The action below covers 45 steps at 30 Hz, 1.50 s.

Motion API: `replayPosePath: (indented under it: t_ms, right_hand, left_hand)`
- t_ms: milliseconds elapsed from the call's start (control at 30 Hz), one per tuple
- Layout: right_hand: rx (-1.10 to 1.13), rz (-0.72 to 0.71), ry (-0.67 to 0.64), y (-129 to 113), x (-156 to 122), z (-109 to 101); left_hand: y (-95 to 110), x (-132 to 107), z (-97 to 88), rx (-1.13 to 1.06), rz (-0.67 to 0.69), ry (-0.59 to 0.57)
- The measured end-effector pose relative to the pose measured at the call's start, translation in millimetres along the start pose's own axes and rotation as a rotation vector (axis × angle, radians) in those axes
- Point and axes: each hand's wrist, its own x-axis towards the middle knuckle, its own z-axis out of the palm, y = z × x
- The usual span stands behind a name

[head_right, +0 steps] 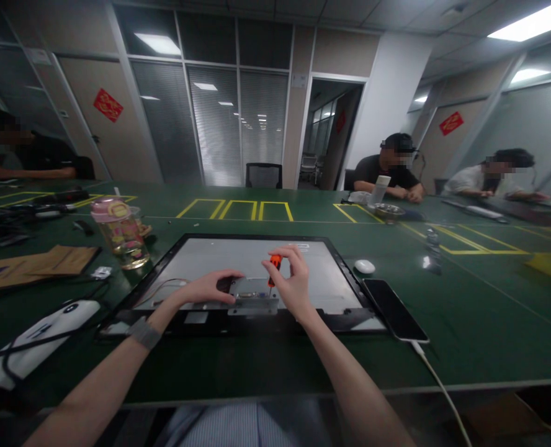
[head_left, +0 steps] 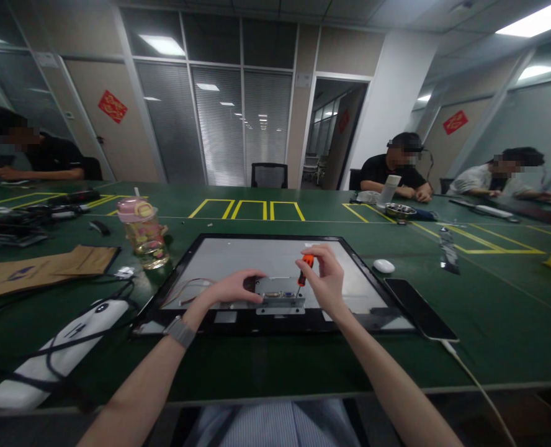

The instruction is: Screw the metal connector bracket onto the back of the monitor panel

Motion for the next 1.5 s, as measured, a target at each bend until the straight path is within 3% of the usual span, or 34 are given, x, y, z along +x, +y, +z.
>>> replayPosePath:
  t_ms: [133,333,600,767,1000,1133,1367,1500]
  right_hand:
    - [0.02,-0.002,0.021,0.9,-1.2,-0.3]
    - [0.284,0.203,-0.091,-1.7,-0.2,-1.2]
    - [0.342,0.252,-0.053,7.9,3.1,-1.3]
    - [0.519,0.333,-0.101,8.0,4.0,0.3]
    - [0.347,0.269,-0.061,9.5,4.3,-1.8]
    - [0.368,0.304,-0.119,9.1,4.7,-2.7]
    - [0.388,0.287,-0.106,6.6,6.3,-2.4]
    - [0.266,0.233,-0.074,2.9,5.7,-2.1]
  left_hand:
    - [-1.5,0.4,0.2,0.009,0.0,0.003]
    - [0.9,-0.1,0.0,-0.003,-0.006,-0.001]
    - [1.0,-0.3,-0.5,0.009,-0.001,-0.002]
    - [1.2,-0.6,-0.8,0.015,-0.019,-0.008]
    - [0.0,-0.4,-0.7,0.017,-0.009,-0.003]
    - [1.3,-1.0,-0.9,0.016,-0.019,-0.002]
    - [5.7,-2.3,-0.8,0.001,-0.021,0.002]
    - [4.8,-2.2,-0.3,0.001,-0.014,0.006]
